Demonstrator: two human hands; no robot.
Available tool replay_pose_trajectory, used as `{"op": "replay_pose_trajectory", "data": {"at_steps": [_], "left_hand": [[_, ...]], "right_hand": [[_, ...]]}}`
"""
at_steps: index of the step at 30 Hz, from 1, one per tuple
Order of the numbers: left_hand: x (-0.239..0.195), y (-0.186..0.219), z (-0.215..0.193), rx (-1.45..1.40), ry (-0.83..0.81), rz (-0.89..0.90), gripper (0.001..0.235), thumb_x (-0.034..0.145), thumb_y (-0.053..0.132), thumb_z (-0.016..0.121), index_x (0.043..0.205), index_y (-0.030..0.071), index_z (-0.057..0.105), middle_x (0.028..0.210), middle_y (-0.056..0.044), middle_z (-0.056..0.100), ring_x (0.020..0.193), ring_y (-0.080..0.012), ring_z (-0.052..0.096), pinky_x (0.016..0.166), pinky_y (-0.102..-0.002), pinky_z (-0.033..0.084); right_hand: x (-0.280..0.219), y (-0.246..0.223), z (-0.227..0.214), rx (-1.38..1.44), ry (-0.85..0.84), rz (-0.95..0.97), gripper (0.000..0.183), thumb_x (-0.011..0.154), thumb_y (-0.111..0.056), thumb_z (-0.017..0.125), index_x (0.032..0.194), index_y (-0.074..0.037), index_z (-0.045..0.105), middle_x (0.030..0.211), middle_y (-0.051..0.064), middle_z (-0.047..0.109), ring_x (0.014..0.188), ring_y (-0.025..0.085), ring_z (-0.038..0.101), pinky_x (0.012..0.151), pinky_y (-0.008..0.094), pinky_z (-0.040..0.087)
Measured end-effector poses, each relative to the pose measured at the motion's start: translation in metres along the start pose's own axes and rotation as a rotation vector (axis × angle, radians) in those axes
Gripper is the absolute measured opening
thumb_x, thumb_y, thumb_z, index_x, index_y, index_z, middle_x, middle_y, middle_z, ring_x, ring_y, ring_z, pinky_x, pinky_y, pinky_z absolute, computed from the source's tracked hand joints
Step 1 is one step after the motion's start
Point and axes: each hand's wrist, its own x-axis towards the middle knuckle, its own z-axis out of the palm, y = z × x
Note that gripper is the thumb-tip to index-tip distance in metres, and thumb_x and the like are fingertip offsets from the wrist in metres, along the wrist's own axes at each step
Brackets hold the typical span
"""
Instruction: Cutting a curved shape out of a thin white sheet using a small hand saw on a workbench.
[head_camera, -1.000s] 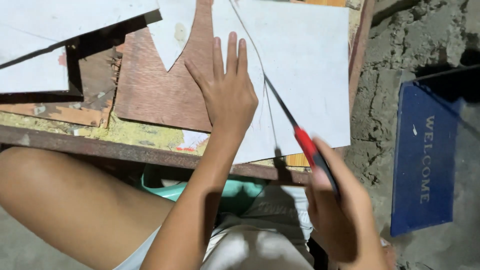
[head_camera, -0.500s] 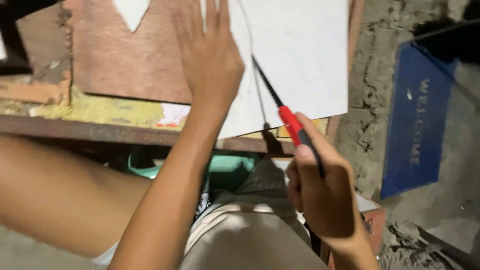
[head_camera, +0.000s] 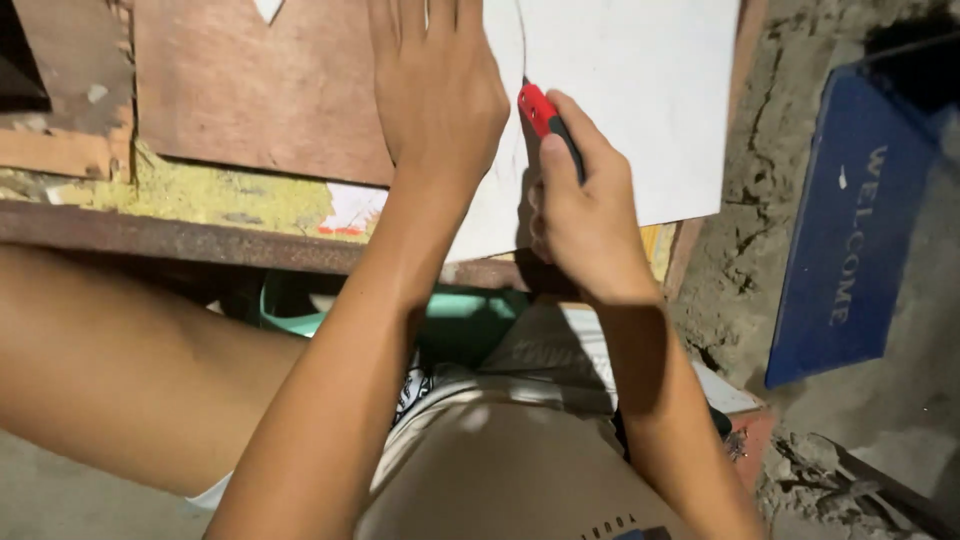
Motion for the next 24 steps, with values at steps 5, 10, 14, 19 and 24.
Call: {"op": "replay_pose_trajectory", "data": {"at_steps": [5,10,14,19,24], "left_hand": [[-0.005,0.005,-0.01,0.073,-0.069,-0.011,0.05,0.101,0.015,0.061,0.149,0.007,0.051,0.145,-0.015,0.059,0.131,-0.0421,0.05,0.115,-0.061,0.026],[-0.008,0.0,-0.004,0.057,-0.122,-0.034,0.054,0.096,0.016,0.057,0.149,0.008,0.051,0.146,-0.015,0.059,0.135,-0.0426,0.047,0.118,-0.065,0.02],[-0.002,0.007,-0.015,0.043,-0.166,-0.026,0.056,0.107,0.014,0.059,0.159,0.004,0.042,0.161,-0.016,0.046,0.148,-0.0403,0.034,0.124,-0.065,0.011],[-0.002,0.006,-0.011,0.008,-0.207,-0.066,0.06,0.107,0.013,0.059,0.163,0.006,0.038,0.166,-0.017,0.036,0.153,-0.0417,0.026,0.124,-0.069,0.005],[0.0,0.009,-0.022,-0.01,-0.264,-0.066,0.063,0.111,0.005,0.058,0.167,0.006,0.029,0.171,-0.015,0.027,0.157,-0.0386,0.02,0.124,-0.069,0.006]], "right_hand": [[-0.018,-0.029,-0.012,0.035,-0.005,0.182,0.052,0.103,-0.026,0.044,0.152,-0.011,0.05,0.063,0.004,0.05,0.043,0.012,0.041,0.035,0.028,0.034],[-0.01,-0.038,-0.002,0.236,0.044,0.324,0.053,0.1,-0.024,0.044,0.152,-0.014,0.052,0.06,0.003,0.043,0.041,0.012,0.035,0.035,0.026,0.028],[0.006,-0.041,-0.008,0.202,0.047,0.3,0.056,0.1,-0.025,0.044,0.153,-0.01,0.05,0.061,0.002,0.046,0.042,0.012,0.038,0.039,0.028,0.036],[-0.048,-0.069,-0.023,0.139,0.034,0.26,0.058,0.101,-0.027,0.044,0.155,-0.009,0.046,0.06,0.004,0.04,0.039,0.014,0.033,0.035,0.03,0.027],[-0.109,-0.076,-0.046,-0.026,0.031,0.237,0.075,0.097,-0.046,0.044,0.162,-0.009,0.038,0.055,-0.005,0.04,0.037,0.008,0.032,0.027,0.026,0.028]]}}
